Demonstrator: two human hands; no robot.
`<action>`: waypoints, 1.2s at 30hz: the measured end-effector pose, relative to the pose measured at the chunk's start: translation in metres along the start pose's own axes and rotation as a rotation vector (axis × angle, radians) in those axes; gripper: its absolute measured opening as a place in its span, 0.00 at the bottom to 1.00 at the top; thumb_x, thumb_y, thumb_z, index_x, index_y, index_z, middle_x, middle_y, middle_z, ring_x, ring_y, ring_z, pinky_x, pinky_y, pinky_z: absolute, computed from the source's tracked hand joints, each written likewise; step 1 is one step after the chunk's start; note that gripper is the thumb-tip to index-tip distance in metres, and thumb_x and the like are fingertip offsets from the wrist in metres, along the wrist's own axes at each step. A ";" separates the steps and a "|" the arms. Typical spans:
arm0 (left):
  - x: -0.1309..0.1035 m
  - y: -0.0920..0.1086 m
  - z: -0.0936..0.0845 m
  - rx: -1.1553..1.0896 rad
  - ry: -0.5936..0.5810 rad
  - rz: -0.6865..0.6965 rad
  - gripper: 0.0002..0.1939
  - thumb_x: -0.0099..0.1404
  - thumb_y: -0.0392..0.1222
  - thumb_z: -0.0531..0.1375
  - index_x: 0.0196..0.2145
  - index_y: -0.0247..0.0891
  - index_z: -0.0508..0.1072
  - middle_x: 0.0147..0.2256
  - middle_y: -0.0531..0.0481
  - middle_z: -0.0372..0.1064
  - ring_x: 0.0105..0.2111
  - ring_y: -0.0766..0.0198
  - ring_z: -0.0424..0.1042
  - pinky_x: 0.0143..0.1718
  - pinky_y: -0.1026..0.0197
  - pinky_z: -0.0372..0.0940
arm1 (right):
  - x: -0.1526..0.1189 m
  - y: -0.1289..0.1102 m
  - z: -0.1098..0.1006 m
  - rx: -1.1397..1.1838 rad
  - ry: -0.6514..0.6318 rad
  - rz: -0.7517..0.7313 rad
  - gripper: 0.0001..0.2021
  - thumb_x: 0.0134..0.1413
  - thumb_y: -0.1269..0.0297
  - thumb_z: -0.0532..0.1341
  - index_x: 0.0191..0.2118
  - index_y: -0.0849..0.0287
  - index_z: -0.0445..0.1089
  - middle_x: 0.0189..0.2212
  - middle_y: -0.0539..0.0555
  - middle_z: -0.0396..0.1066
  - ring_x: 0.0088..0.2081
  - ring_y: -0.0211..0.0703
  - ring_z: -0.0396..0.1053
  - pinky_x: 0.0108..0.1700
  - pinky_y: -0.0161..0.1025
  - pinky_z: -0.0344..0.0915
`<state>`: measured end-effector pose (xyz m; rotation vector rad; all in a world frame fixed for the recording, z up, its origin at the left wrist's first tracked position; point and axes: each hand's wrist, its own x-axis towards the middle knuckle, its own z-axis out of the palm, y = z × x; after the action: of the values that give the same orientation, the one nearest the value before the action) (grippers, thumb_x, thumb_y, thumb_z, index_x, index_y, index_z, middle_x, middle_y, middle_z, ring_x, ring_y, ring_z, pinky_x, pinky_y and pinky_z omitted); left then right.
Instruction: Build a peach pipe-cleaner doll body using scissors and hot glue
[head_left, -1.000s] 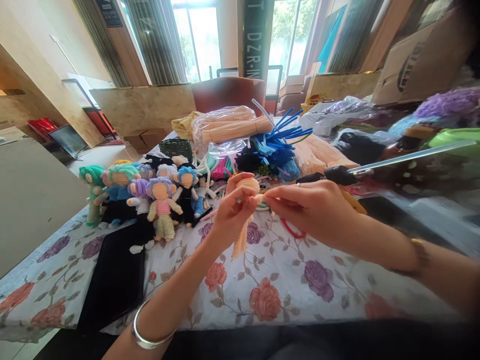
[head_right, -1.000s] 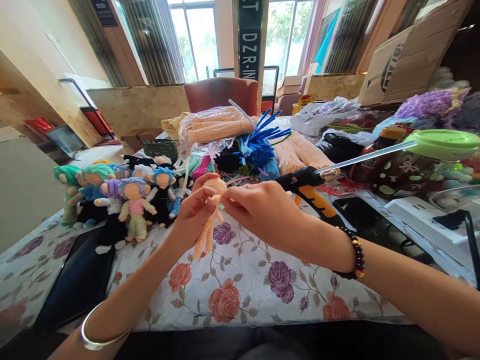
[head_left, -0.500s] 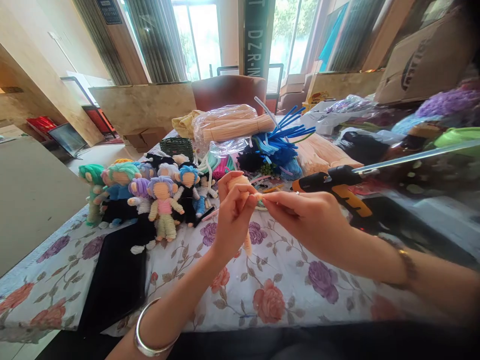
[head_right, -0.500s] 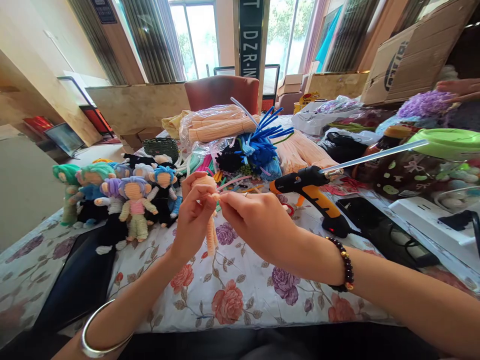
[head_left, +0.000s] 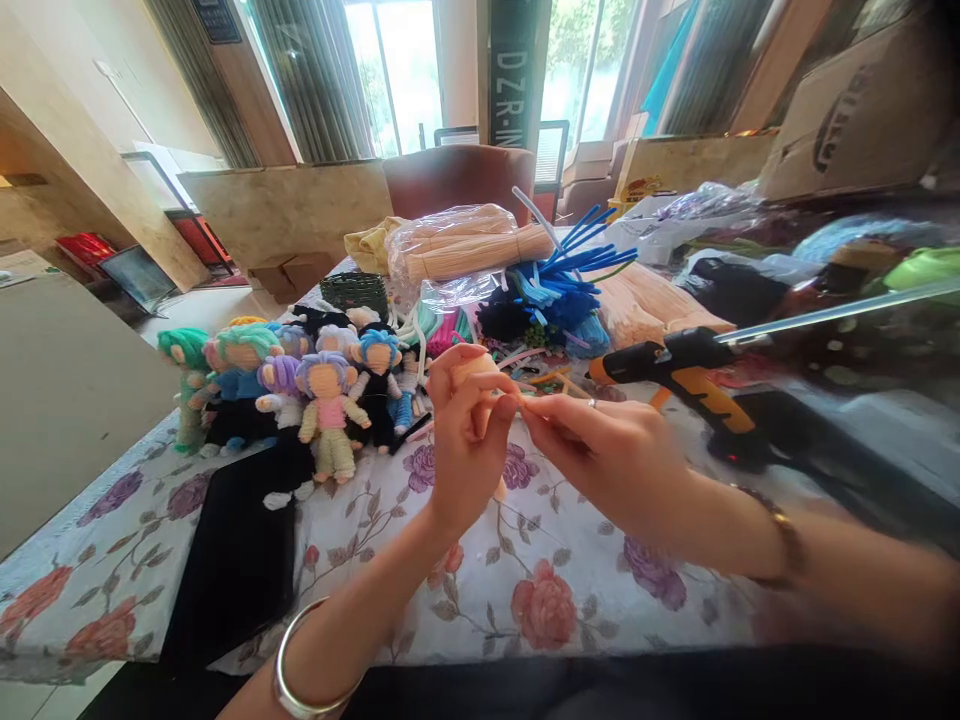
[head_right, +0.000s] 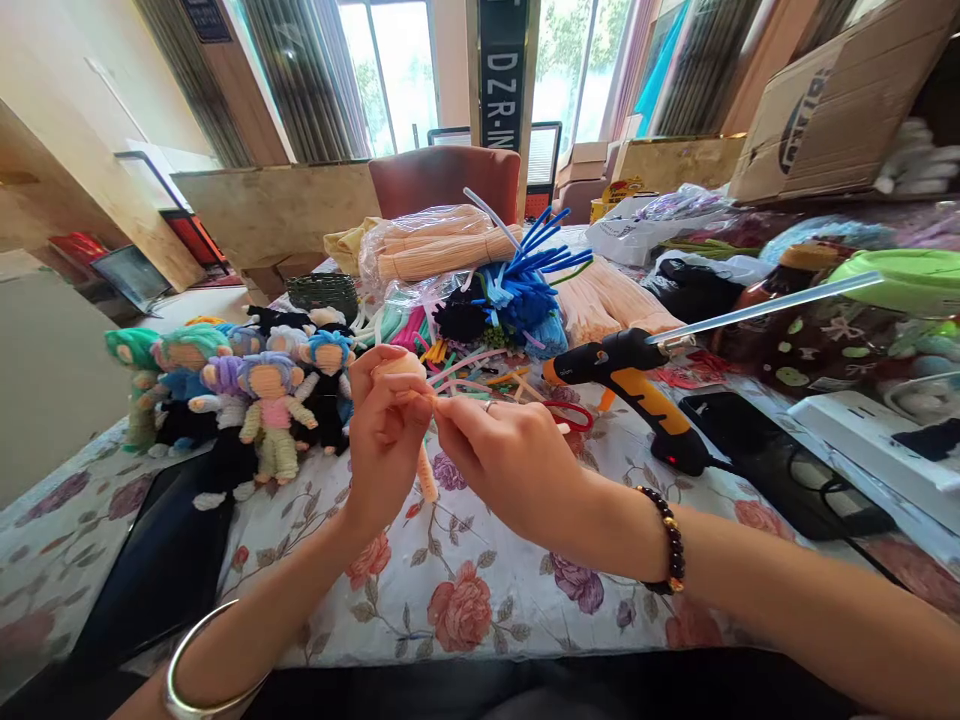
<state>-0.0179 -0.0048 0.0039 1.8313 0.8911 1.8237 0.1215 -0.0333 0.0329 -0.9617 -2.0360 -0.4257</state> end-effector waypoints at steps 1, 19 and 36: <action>0.000 0.000 0.000 -0.002 -0.011 -0.009 0.05 0.63 0.44 0.58 0.31 0.41 0.71 0.47 0.46 0.56 0.50 0.59 0.60 0.47 0.57 0.63 | -0.001 0.000 0.001 -0.007 -0.001 -0.003 0.14 0.60 0.68 0.54 0.25 0.60 0.69 0.17 0.48 0.70 0.17 0.30 0.63 0.23 0.30 0.54; 0.003 0.006 0.000 -0.001 -0.068 -0.137 0.04 0.63 0.39 0.57 0.30 0.42 0.70 0.44 0.47 0.57 0.48 0.60 0.60 0.48 0.56 0.60 | -0.002 0.003 0.004 0.001 0.002 -0.010 0.10 0.60 0.70 0.54 0.29 0.62 0.70 0.18 0.48 0.71 0.18 0.30 0.64 0.22 0.30 0.55; 0.002 -0.002 0.005 -0.004 -0.170 -0.265 0.06 0.62 0.45 0.59 0.32 0.43 0.72 0.49 0.45 0.57 0.56 0.56 0.55 0.51 0.56 0.60 | -0.008 0.026 -0.003 -0.011 -0.011 0.140 0.04 0.58 0.64 0.57 0.36 0.59 0.67 0.29 0.52 0.74 0.29 0.37 0.70 0.31 0.33 0.63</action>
<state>-0.0139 -0.0011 0.0038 1.7411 1.0110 1.4851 0.1454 -0.0222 0.0269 -1.1080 -1.9634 -0.3567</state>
